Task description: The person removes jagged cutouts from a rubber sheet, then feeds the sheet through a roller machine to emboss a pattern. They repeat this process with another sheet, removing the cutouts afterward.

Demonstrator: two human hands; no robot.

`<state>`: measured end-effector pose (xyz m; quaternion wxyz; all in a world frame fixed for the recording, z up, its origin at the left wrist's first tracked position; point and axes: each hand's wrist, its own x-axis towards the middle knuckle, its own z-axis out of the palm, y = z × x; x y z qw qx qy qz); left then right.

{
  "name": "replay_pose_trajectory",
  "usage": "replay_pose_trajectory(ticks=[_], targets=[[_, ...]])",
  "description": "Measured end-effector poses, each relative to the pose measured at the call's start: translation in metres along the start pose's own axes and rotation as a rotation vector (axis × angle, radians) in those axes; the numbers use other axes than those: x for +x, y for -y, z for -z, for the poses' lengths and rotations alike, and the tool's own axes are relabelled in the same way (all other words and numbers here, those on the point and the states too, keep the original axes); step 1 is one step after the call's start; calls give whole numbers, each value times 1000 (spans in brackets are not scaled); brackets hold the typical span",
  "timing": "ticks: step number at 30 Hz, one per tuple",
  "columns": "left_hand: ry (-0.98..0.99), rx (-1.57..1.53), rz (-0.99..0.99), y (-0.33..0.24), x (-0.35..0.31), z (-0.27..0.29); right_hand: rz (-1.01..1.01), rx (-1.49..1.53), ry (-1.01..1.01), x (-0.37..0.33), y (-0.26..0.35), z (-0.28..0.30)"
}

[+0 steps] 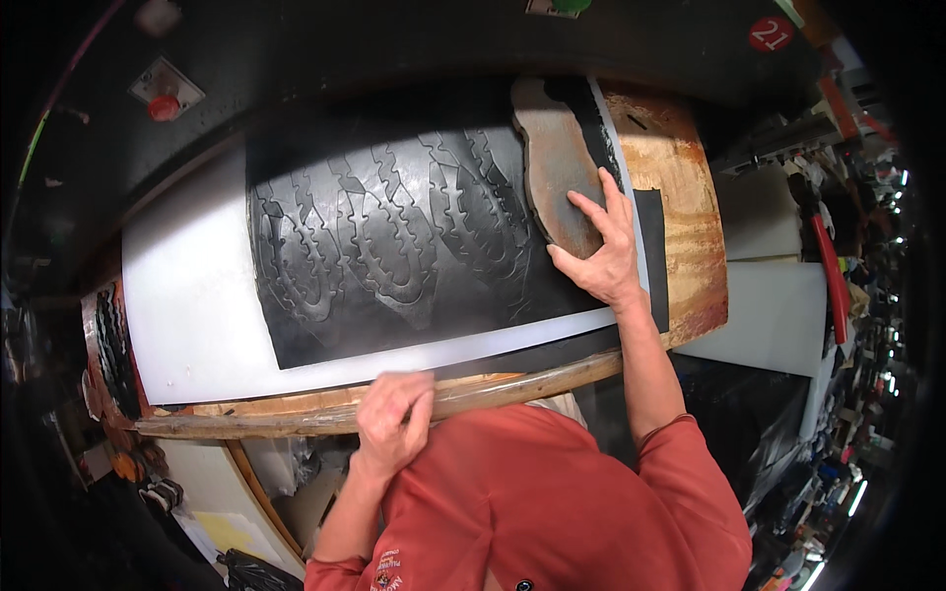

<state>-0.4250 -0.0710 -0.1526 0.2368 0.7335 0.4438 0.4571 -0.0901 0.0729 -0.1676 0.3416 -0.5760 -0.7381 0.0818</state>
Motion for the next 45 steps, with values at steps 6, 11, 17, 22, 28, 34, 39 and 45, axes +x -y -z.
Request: replay_pose_trajectory(ticks=[6,11,17,22,28,34,39,45], targets=[[28,275,-25,17,-34,-26,-7,28,-33,7,0,-1],[-31,334,-60,20,-37,-25,126,98,-277,19,27,10],[-173,400,-97,33,-35,-21,307,322,-394,71,89,50],[-211,516,-79,39,-32,-24,243,251,-309,8,74,50],[-259,530,-40,31,-26,-29,68,38,-145,-107,38,2],[-234,533,15,31,-20,-28,30,15,-128,-105,38,-4],[-193,571,42,30,-23,-27,42,23,-147,-109,39,-5],[-166,547,98,31,-27,-28,-41,82,-77,-114,35,-10]])
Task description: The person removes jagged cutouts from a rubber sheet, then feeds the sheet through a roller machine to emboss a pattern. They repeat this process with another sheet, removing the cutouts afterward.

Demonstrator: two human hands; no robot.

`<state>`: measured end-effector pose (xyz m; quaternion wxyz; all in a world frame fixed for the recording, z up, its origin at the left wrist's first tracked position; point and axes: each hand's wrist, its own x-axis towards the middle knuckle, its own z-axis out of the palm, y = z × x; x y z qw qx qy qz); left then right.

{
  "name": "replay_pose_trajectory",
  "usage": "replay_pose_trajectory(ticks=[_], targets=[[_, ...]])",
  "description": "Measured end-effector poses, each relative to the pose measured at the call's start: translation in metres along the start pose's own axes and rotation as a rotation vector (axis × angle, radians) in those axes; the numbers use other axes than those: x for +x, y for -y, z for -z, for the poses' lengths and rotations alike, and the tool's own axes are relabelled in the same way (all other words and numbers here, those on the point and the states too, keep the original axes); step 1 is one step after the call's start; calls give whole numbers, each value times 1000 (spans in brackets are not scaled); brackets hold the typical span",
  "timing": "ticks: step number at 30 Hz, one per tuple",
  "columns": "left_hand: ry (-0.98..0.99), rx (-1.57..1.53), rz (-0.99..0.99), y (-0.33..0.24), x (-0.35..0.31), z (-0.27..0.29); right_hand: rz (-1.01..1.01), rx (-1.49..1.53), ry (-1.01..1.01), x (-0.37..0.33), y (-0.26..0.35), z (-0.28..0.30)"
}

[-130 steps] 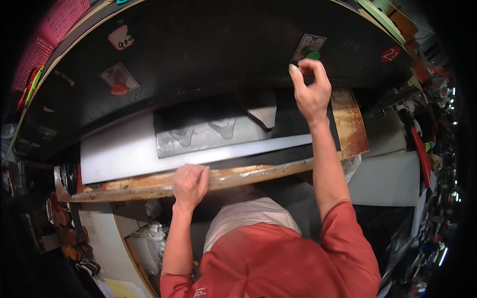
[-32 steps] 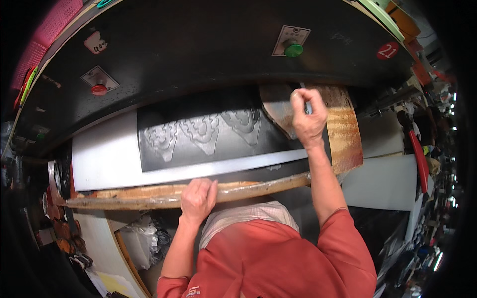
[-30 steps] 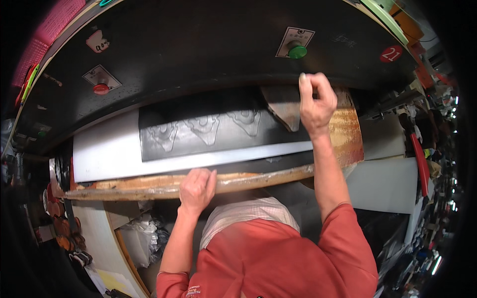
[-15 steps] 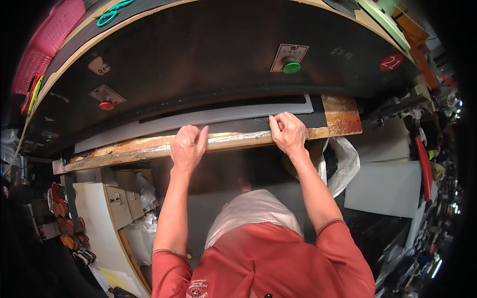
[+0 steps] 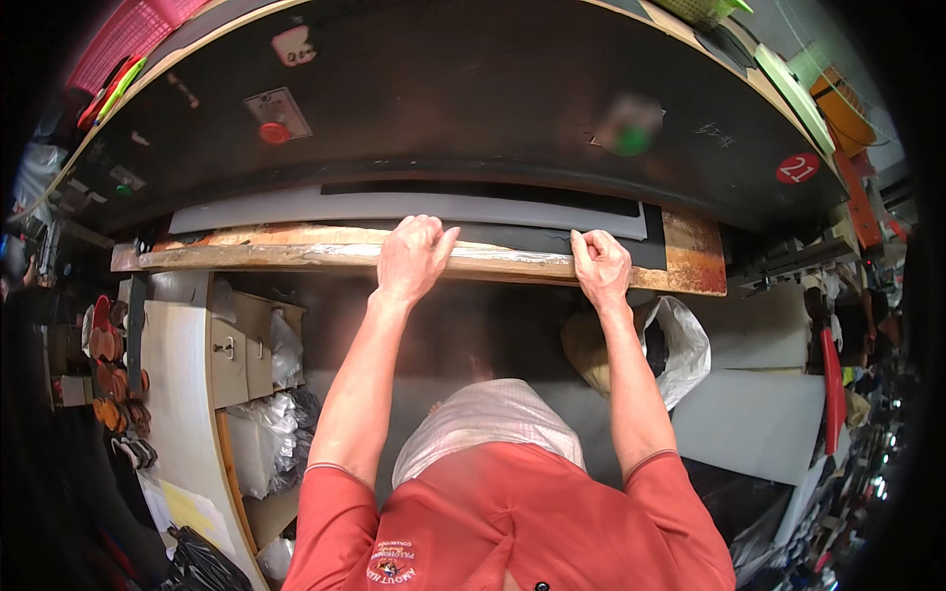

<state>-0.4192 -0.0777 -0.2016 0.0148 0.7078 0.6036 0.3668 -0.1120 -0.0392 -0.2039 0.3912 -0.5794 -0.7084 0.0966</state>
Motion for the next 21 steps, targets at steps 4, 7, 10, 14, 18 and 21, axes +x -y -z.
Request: replay_pose_trajectory(ticks=[4,7,10,14,18,21], targets=[[-30,-34,2,-3,-12,0,32,-6,-23,-14,-3,2],[6,-13,20,-10,-38,5,21,-31,-25,-43,-5,6],[53,-10,35,-21,-77,14,-87,31,-15,-85,-3,18],[60,-17,20,-39,-126,31,-389,287,47,-127,15,50],[91,-93,48,-59,-174,53,-189,9,-122,-120,31,81],[136,-106,47,-73,-210,69,-138,-142,35,-108,34,87]])
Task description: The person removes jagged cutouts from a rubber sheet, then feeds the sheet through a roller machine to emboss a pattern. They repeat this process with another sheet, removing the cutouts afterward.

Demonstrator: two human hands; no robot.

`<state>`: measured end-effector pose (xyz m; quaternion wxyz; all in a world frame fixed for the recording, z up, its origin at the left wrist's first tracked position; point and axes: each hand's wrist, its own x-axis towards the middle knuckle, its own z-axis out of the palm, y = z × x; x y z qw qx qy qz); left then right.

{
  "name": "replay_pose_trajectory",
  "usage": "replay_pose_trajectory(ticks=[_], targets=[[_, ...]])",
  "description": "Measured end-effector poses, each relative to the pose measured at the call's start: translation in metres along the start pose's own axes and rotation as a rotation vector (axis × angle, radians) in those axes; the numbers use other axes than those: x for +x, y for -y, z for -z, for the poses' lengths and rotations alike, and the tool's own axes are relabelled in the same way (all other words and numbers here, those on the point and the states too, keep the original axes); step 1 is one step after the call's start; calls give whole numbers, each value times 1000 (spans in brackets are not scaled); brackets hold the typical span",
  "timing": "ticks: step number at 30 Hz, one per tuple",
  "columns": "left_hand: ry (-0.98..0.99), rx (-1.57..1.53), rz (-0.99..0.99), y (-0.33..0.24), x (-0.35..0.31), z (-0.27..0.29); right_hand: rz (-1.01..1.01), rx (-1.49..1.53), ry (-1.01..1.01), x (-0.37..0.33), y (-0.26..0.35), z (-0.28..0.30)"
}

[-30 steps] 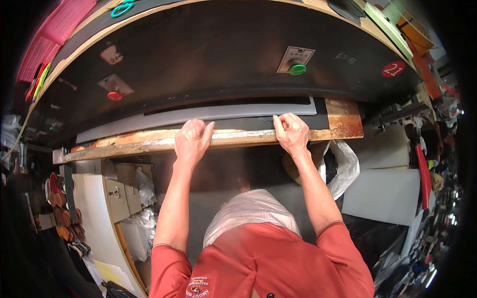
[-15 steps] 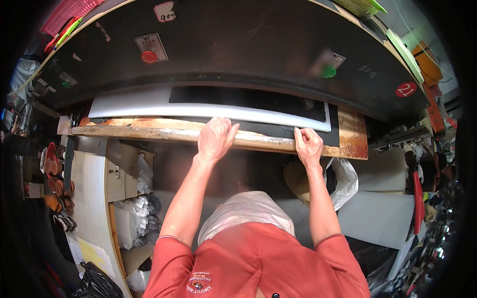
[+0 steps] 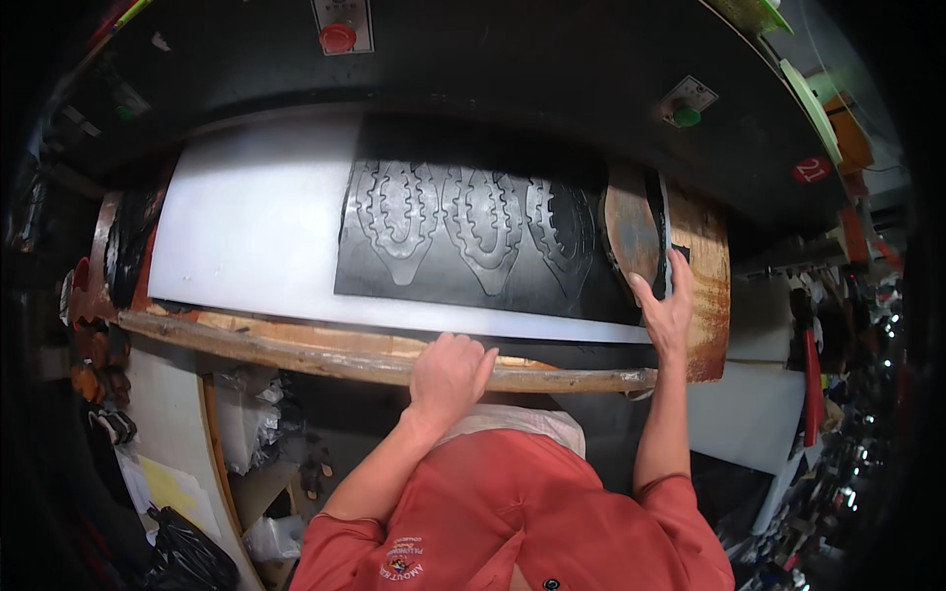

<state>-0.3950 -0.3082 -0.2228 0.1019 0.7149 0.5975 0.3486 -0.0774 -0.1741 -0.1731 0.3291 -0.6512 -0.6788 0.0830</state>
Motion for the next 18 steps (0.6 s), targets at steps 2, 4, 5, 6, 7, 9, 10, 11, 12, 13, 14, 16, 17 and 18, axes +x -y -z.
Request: replay_pose_trajectory(ticks=[2,4,5,6,7,9,10,11,12,13,14,16,17,18], targets=[[11,-33,-10,-8,-23,5,-56,-122,213,0,-1,-1],[17,-79,3,-17,-42,8,-66,-247,324,-6,-3,-3],[16,-88,-9,-21,-50,8,-36,-259,298,-11,-5,-4],[20,-105,-5,-24,-58,9,-7,-268,305,-15,-6,-3],[5,-137,-30,-28,-64,9,-6,-303,308,-18,-8,-2],[11,-177,5,-30,-72,9,56,-257,314,-22,-10,0],[-1,-215,7,-31,-77,9,101,-221,272,-24,-11,0],[6,-254,29,-31,-78,9,51,-221,310,-22,-12,2],[-37,-309,4,-31,-81,10,31,-197,307,-22,-14,3],[-62,-364,-2,-30,-81,12,3,-177,335,-20,-15,5],[-78,-431,6,-29,-81,15,9,-200,329,-18,-18,7],[-168,-445,-53,-23,-77,23,2,15,294,-13,-24,14],[-204,-449,-84,-20,-75,28,-35,125,290,-12,-28,20],[-218,-296,-39,-13,-70,36,-137,415,311,-8,-32,25]])
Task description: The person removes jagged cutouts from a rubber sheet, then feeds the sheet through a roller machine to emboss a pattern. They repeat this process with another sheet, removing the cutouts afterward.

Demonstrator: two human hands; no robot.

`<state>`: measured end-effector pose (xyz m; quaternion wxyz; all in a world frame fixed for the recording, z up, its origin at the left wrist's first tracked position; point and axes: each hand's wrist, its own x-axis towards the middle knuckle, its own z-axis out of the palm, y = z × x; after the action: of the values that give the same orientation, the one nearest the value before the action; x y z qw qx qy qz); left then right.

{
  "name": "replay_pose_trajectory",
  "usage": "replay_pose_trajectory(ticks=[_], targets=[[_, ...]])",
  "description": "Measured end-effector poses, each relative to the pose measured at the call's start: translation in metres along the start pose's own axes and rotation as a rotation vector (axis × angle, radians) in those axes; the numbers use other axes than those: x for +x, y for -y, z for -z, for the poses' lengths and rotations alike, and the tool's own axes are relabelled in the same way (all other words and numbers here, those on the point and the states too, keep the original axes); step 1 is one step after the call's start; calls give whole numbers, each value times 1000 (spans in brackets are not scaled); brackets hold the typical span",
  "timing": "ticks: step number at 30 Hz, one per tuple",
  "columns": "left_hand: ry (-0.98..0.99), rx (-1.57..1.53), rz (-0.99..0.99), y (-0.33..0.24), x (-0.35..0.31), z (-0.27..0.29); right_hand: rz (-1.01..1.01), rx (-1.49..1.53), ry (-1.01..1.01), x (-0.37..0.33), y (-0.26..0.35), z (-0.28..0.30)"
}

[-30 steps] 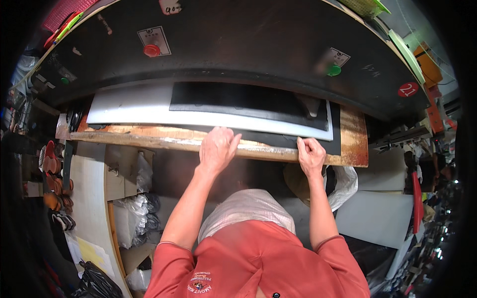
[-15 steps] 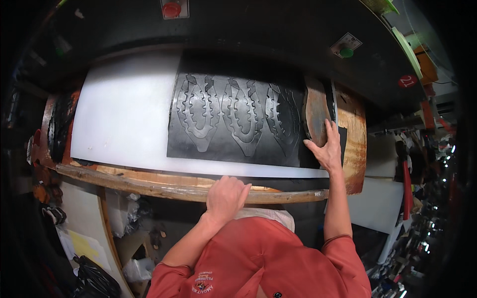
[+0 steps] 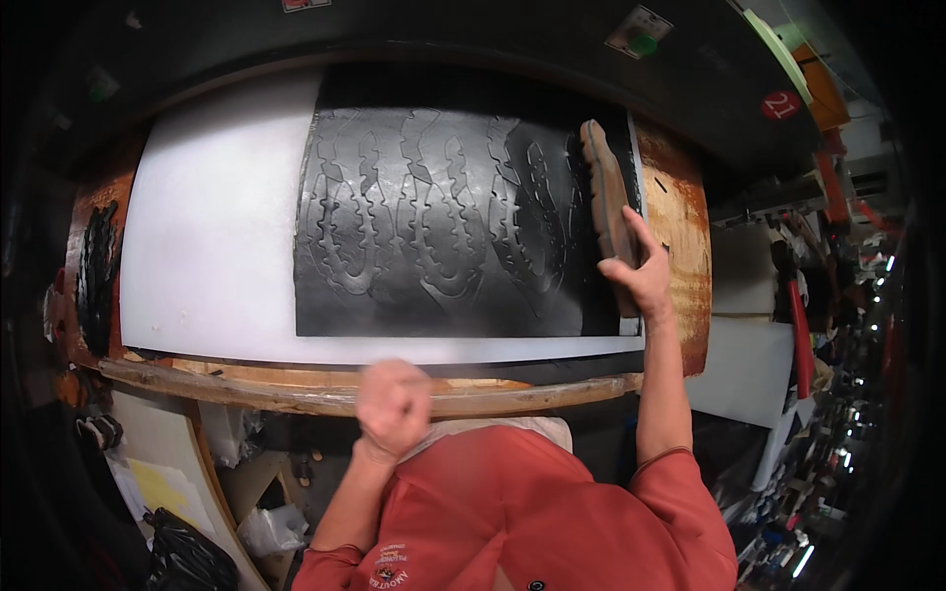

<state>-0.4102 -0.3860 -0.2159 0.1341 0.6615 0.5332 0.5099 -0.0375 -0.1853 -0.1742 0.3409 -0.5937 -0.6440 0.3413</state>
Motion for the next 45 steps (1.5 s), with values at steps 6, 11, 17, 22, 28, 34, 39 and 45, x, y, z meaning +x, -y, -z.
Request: replay_pose_trajectory(ticks=[6,11,17,22,28,34,39,45], targets=[[-85,510,350,34,34,37,-99,739,-115,-26,-26,52],[-238,236,594,46,46,48,-78,327,-305,-63,-86,120],[-296,-1,847,58,65,75,-166,-556,-326,-81,-152,146],[-265,-599,996,63,66,80,43,-400,-361,-64,-83,78],[-256,-849,967,69,63,75,451,126,139,-48,90,-108],[-290,-1299,893,62,71,61,554,-14,315,-27,182,-249],[-346,-1467,873,51,72,45,506,-176,223,-4,178,-268],[-285,-804,882,50,64,60,12,513,403,5,140,-251]])
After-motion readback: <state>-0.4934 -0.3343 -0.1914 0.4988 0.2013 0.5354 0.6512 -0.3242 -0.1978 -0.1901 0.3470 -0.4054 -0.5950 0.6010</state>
